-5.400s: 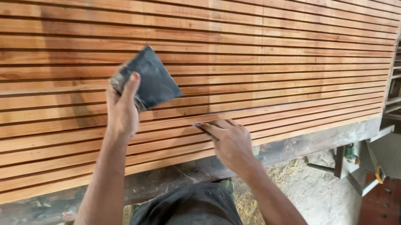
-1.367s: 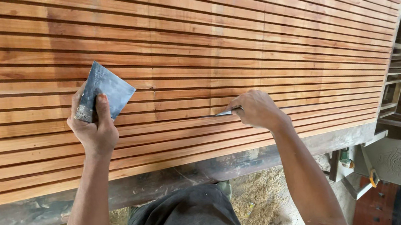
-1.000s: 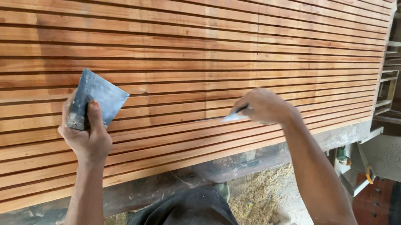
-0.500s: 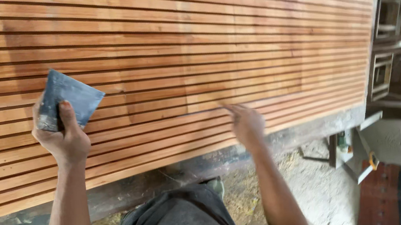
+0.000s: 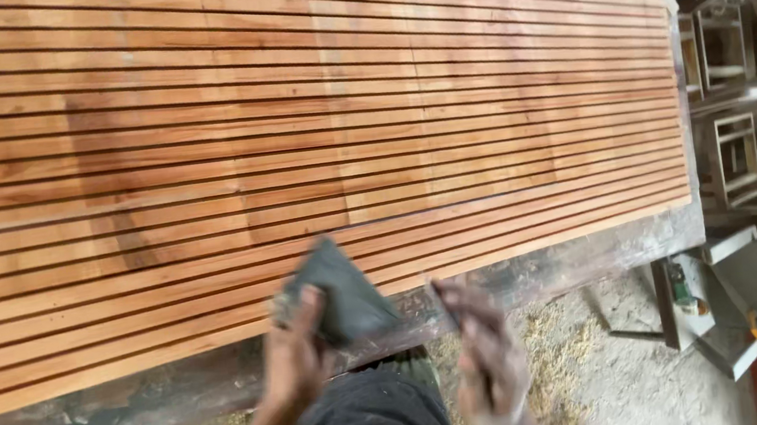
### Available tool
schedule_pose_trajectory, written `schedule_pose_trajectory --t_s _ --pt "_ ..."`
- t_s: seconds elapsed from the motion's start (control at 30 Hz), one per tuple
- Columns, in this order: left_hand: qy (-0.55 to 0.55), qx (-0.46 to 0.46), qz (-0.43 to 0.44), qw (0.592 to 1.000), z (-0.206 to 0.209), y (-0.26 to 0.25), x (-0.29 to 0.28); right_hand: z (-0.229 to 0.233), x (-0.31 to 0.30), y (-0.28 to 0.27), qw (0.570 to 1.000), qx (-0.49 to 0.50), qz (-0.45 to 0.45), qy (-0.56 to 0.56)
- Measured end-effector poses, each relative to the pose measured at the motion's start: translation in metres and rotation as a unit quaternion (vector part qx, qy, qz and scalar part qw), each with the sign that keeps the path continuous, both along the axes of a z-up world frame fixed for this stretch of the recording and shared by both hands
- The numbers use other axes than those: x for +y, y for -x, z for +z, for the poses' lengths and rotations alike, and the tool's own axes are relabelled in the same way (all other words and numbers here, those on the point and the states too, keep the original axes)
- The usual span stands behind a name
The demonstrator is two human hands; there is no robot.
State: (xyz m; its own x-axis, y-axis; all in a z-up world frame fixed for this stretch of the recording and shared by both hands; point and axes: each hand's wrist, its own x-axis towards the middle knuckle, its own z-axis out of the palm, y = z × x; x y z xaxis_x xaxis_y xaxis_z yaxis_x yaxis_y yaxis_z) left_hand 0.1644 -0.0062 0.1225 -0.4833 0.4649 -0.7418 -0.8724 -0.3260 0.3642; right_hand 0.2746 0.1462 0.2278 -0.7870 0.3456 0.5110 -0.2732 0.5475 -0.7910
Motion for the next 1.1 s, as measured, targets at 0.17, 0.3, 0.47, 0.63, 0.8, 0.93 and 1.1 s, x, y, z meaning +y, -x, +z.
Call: schedule_pose_trajectory --t_s 0.17,0.3,0.47,0.63,0.8,0.93,1.1 --pt "-0.151 0.081 0.032 0.985 0.031 -0.047 0.015 0.007 -0.011 -0.018 0.972 -0.154 0.030 -0.175" --pt "-0.116 0.088 0.096 0.985 0.033 -0.040 0.015 -0.001 0.003 -0.010 0.964 -0.172 0.026 -0.201" --pt "-0.098 0.139 0.147 0.974 0.025 -0.060 0.007 -0.028 0.022 -0.038 0.966 -0.166 0.040 -0.196" --pt "-0.098 0.235 0.066 0.965 0.044 -0.045 -0.006 -0.054 0.065 -0.059 0.953 -0.257 0.137 -0.077" --pt "-0.086 0.260 -0.194 0.942 0.063 -0.045 0.006 -0.059 0.134 -0.054 0.935 -0.158 0.094 0.304" --pt "-0.024 0.250 -0.347 0.904 0.068 -0.061 0.033 -0.061 0.167 -0.031 0.953 -0.063 0.116 0.271" --pt "-0.115 0.267 -0.319 0.902 0.071 -0.049 0.046 -0.058 0.163 -0.009 0.966 -0.149 0.177 0.116"
